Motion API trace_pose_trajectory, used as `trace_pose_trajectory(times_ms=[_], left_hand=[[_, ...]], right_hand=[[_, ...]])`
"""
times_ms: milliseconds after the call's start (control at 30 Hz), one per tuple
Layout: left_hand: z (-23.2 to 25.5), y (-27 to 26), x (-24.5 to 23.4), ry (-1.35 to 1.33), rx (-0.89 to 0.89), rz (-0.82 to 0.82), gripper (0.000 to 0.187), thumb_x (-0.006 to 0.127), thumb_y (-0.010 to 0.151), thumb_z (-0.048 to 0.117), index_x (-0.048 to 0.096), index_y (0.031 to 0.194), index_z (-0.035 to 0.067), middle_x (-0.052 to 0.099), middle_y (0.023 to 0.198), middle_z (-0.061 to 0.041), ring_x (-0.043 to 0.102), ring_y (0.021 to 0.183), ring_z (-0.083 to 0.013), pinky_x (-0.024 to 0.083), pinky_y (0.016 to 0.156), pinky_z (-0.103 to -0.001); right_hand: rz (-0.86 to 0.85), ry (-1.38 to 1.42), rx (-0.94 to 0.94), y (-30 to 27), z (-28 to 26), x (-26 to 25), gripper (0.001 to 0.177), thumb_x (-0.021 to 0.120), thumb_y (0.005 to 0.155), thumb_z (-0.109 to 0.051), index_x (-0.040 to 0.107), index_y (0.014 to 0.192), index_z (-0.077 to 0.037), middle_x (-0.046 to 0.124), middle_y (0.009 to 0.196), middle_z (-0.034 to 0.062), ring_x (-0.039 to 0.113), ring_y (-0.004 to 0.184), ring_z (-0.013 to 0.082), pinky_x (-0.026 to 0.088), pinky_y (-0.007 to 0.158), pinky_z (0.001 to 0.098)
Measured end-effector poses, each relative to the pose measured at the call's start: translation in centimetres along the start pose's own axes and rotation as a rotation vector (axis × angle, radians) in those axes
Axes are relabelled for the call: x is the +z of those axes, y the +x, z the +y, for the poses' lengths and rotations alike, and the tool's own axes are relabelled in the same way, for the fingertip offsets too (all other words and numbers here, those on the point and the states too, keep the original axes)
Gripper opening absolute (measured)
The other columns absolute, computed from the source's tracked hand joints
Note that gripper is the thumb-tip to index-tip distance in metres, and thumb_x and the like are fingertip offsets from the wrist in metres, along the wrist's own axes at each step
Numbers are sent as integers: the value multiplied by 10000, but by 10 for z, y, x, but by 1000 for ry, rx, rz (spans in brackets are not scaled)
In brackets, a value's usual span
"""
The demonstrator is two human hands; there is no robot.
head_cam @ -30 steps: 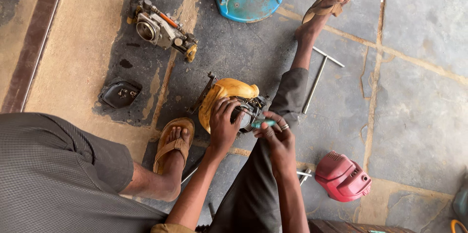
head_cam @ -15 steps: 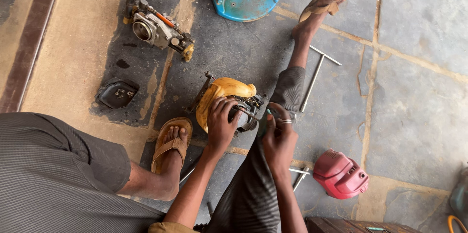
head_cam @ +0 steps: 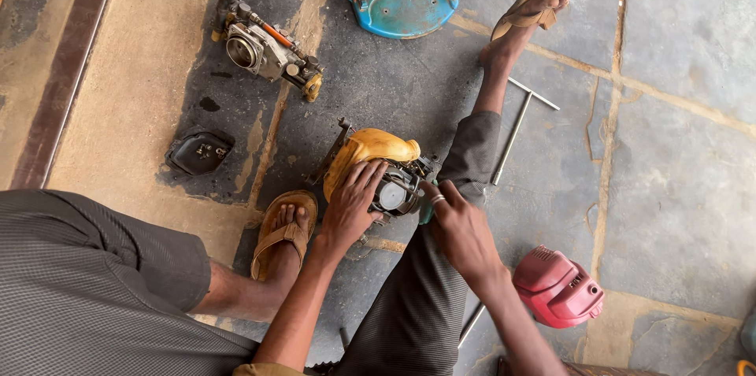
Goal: The person sits on the floor and works on a small engine block. They use a screwdriver to tighten screws on the engine casing and then attach a red plastic cover to the top of the engine.
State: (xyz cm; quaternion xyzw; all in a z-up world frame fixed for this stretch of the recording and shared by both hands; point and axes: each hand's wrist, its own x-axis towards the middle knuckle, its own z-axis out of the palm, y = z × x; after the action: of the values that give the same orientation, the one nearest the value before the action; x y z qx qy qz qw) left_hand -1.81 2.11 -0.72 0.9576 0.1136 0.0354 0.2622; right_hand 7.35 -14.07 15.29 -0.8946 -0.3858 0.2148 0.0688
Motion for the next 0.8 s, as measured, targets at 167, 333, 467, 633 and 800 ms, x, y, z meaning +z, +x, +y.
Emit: trace_pose_trajectory(times_ms=[167, 333, 467, 633, 800], left_hand=[[-5, -1, 14, 14, -1, 8, 1200, 966, 554, 335, 354, 1549, 61, 465, 1550, -111, 402, 1431, -289, 297, 1228, -402], [-8, -7, 19, 126, 18, 67, 1214, 965, 531, 452, 379, 1545, 132, 505, 1497, -117, 409, 1424, -305, 213, 1262, -495], [-14, -11, 22, 131, 30, 119, 1208, 956, 529, 529, 391, 1535, 172, 531, 1450, -137, 390, 1418, -357, 173, 1246, -554], [-19, -10, 21, 143, 70, 76, 1166, 929, 596, 520, 383, 1544, 116, 541, 1444, -161, 377, 1442, -363, 178, 1263, -514], [-17, -13, 13, 114, 107, 66, 1102, 899, 667, 505, 395, 1549, 76, 549, 1425, -160, 383, 1450, -359, 178, 1281, -502]], right_hand=[[308, -738, -504, 19, 5, 13, 333, 755, 776, -288, 668, 1084, -195, 637, 1271, 77, 605, 1172, 234, 452, 1091, 426], [-21, -1134, -737, 29, 2, 25, 436, 746, 798, -248, 678, 1215, -141, 677, 991, 0, 610, 1036, 163, 466, 1025, 335], [-288, -1015, -663, 35, 20, 41, 163, 665, 998, -276, 698, 955, -122, 590, 750, -28, 524, 712, 119, 465, 668, 303], [-283, -247, -153, 34, 19, 58, 604, 476, 1054, -520, 701, 657, -124, 459, 483, -8, 334, 400, 136, 325, 414, 353], [135, 377, 134, 28, -6, 62, 531, 672, 957, -475, 742, 610, -80, 487, 345, -28, 415, 273, 127, 352, 334, 340]])
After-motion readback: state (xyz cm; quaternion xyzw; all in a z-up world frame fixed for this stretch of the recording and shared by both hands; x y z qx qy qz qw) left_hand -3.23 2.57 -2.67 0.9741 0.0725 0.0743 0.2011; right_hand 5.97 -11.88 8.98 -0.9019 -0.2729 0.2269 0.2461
